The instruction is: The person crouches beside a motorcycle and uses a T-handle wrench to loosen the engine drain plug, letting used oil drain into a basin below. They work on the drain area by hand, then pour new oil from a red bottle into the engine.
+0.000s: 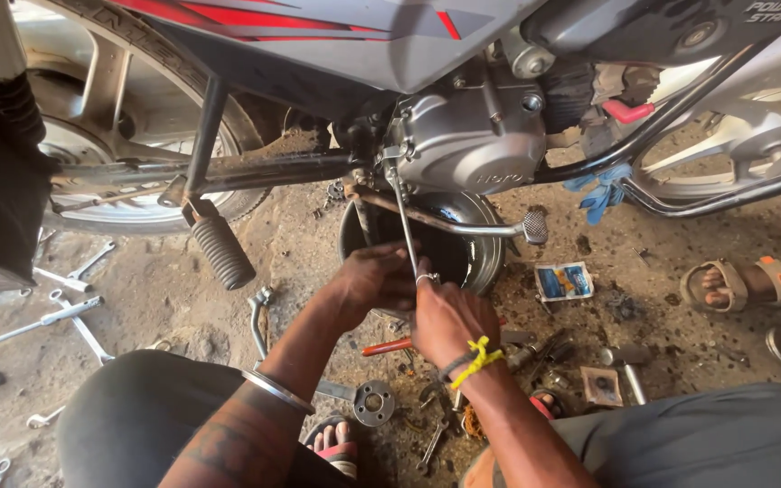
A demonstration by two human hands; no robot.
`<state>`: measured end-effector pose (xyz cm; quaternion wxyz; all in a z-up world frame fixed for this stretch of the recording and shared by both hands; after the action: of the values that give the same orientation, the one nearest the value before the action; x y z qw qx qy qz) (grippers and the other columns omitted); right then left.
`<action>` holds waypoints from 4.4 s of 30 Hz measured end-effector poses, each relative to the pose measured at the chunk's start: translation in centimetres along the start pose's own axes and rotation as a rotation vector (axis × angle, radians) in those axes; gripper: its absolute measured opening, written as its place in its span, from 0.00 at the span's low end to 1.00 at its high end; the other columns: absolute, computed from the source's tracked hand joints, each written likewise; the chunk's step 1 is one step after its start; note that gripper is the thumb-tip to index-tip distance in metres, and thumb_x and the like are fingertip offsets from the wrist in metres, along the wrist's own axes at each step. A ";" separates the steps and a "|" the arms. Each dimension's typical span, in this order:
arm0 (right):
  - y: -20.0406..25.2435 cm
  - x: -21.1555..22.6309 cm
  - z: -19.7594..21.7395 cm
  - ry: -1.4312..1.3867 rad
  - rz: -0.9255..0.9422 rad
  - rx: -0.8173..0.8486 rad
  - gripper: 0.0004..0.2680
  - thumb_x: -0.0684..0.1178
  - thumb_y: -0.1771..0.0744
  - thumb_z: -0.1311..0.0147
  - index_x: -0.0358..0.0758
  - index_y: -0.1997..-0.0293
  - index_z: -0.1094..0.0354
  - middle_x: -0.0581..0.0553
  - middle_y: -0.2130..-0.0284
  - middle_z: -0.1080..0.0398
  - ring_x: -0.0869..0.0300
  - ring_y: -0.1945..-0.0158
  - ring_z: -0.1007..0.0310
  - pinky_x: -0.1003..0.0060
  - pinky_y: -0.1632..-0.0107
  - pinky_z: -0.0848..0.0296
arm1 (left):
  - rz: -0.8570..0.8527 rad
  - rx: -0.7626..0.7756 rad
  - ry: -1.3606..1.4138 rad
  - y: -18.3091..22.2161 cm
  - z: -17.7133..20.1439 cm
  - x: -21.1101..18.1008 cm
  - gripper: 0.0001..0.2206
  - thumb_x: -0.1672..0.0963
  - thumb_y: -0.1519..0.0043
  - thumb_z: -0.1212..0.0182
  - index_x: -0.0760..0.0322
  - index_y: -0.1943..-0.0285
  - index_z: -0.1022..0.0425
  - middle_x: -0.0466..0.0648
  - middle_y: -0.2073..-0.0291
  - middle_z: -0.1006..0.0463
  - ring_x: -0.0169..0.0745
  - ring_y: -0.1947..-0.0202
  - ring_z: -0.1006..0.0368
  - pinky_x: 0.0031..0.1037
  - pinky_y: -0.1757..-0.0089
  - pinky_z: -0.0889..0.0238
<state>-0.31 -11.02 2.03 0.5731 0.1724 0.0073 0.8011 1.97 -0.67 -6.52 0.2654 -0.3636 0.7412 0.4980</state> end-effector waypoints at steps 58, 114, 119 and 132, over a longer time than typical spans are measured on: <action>4.1 -3.0 3.2 -0.321 0.045 -0.224 0.32 0.45 0.38 0.42 0.46 0.23 0.50 0.53 0.65 0.28 0.62 0.79 0.28 0.64 0.82 0.29 | -0.423 -0.180 -0.255 4.5 -4.4 -10.3 0.10 0.57 0.33 0.46 0.72 0.54 0.24 0.50 0.81 0.23 0.35 0.85 0.29 0.27 0.78 0.33; 7.3 -9.6 7.1 -0.791 0.228 -0.421 0.09 0.36 0.38 0.46 0.30 0.56 0.32 0.47 0.69 0.26 0.63 0.66 0.27 0.65 0.64 0.27 | -1.189 0.263 -1.181 12.2 -16.7 -7.3 0.48 0.34 0.40 0.47 0.72 0.21 0.41 0.68 0.22 0.44 0.77 0.19 0.60 0.59 0.28 0.68; 5.5 -11.7 7.3 -0.577 0.087 -0.270 0.06 0.40 0.39 0.43 0.31 0.62 0.32 0.43 0.73 0.26 0.58 0.69 0.27 0.60 0.64 0.27 | -1.249 0.165 -1.179 11.2 -17.0 -6.6 0.48 0.35 0.41 0.43 0.72 0.22 0.39 0.65 0.22 0.41 0.78 0.20 0.57 0.57 0.28 0.63; 4.8 -13.3 5.4 -0.840 0.344 -0.458 0.14 0.49 0.37 0.45 0.31 0.50 0.30 0.33 0.54 0.26 0.47 0.51 0.24 0.57 0.50 0.24 | -1.608 0.056 -0.935 11.9 -20.1 -8.0 0.36 0.42 0.34 0.54 0.67 0.23 0.35 0.61 0.23 0.36 0.61 0.22 0.41 0.58 0.25 0.51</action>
<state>0.59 -25.91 4.59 0.4095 0.3483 -0.4281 0.7265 -3.45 -14.35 13.36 0.8109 -0.5239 0.0958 0.2423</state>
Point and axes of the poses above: each hand's wrist, its own y-axis away from the middle knuckle, its own z-axis out of the back of the hand, x = y × z, the point moved 9 cm from there along -y, towards the middle knuckle
